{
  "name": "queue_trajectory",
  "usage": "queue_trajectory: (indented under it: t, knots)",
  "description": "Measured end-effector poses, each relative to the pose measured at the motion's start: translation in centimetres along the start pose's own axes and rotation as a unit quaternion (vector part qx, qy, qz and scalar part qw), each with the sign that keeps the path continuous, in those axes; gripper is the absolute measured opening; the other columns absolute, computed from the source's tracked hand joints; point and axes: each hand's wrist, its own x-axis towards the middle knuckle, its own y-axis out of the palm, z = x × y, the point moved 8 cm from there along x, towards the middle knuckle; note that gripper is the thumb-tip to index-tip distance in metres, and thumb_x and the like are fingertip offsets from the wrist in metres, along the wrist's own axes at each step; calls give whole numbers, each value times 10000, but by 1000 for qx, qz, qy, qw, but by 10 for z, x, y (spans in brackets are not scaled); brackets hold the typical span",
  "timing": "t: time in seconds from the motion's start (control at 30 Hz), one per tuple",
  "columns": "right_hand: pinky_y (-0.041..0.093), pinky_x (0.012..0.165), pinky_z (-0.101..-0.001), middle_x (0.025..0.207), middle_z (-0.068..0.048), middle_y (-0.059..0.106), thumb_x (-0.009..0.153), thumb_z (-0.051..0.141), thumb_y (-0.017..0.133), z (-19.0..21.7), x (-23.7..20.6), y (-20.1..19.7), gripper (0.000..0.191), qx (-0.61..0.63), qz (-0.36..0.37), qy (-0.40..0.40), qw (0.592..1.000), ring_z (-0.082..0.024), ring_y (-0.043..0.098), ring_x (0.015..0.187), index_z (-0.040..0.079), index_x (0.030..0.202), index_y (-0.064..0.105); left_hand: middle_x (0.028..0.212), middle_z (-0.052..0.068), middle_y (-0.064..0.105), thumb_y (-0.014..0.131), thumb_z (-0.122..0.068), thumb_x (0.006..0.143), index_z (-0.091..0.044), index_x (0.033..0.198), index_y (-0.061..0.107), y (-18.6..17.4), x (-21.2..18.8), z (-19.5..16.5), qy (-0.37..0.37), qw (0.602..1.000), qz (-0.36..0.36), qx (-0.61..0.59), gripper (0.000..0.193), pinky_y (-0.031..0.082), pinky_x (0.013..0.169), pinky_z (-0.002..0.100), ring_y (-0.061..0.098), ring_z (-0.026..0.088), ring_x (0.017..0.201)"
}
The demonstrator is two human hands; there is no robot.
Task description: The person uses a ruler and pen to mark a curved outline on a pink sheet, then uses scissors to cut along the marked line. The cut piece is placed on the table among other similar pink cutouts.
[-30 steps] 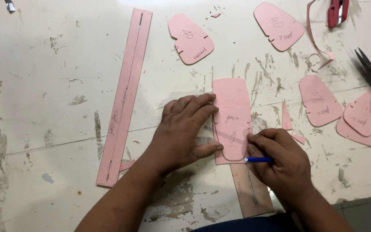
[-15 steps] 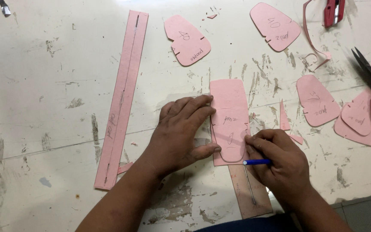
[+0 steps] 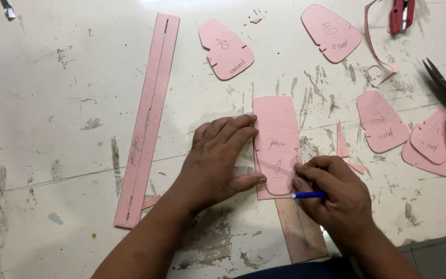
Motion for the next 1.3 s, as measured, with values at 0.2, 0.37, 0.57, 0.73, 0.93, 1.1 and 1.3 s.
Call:
queue_trajectory:
  t: [0.2,0.37,0.57,0.73,0.93,1.1,1.3]
  knots:
    - [561,620,-277,967,-92,701,821,86,784,1,0,0,240,-13,0,6,1000,-156,706,760,7,1047,758,1517,59,461,843,-524,711,-94,1352,573,1,-1,1,-5,1000,9,4,818,250,1168,497,374,269,1418]
    - [557,626,-273,971,-90,700,825,85,785,1,1,0,243,-16,1,-1,1000,-153,702,763,6,1053,756,1525,57,454,833,-531,717,-94,1356,580,3,-2,1,-1,1000,12,8,814,241,1170,496,361,271,1421]
    - [547,636,-284,974,-96,695,829,78,781,1,-1,0,241,-18,-3,-7,1000,-162,691,764,3,1057,756,1528,51,452,836,-530,714,-100,1363,579,4,-2,1,0,1000,12,12,820,244,1174,485,361,268,1421]
    - [556,647,-280,978,-92,692,825,76,789,0,-1,2,255,-15,11,2,1000,-164,692,792,3,1067,755,1512,57,457,855,-534,676,-104,1347,591,6,0,1,-2,1000,9,9,840,238,1158,494,359,276,1406]
    - [544,641,-286,970,-91,688,832,82,788,1,0,1,238,-10,4,-2,1000,-163,682,766,7,1055,755,1520,52,468,856,-511,697,-102,1354,592,3,-3,1,4,1000,1,6,817,258,1170,485,380,265,1413]
    - [541,622,-291,960,-89,693,820,90,791,0,1,2,240,-17,8,5,1000,-165,683,749,9,1044,760,1520,52,468,851,-527,702,-100,1354,588,2,-3,0,9,1000,-5,2,823,259,1171,489,381,270,1414]
    - [561,634,-283,979,-90,695,838,100,780,2,-1,2,231,-16,4,3,1000,-161,700,763,8,1049,758,1494,108,450,849,-486,704,-64,1342,577,-1,1,-6,5,1000,-6,9,812,219,1154,511,351,304,1398]
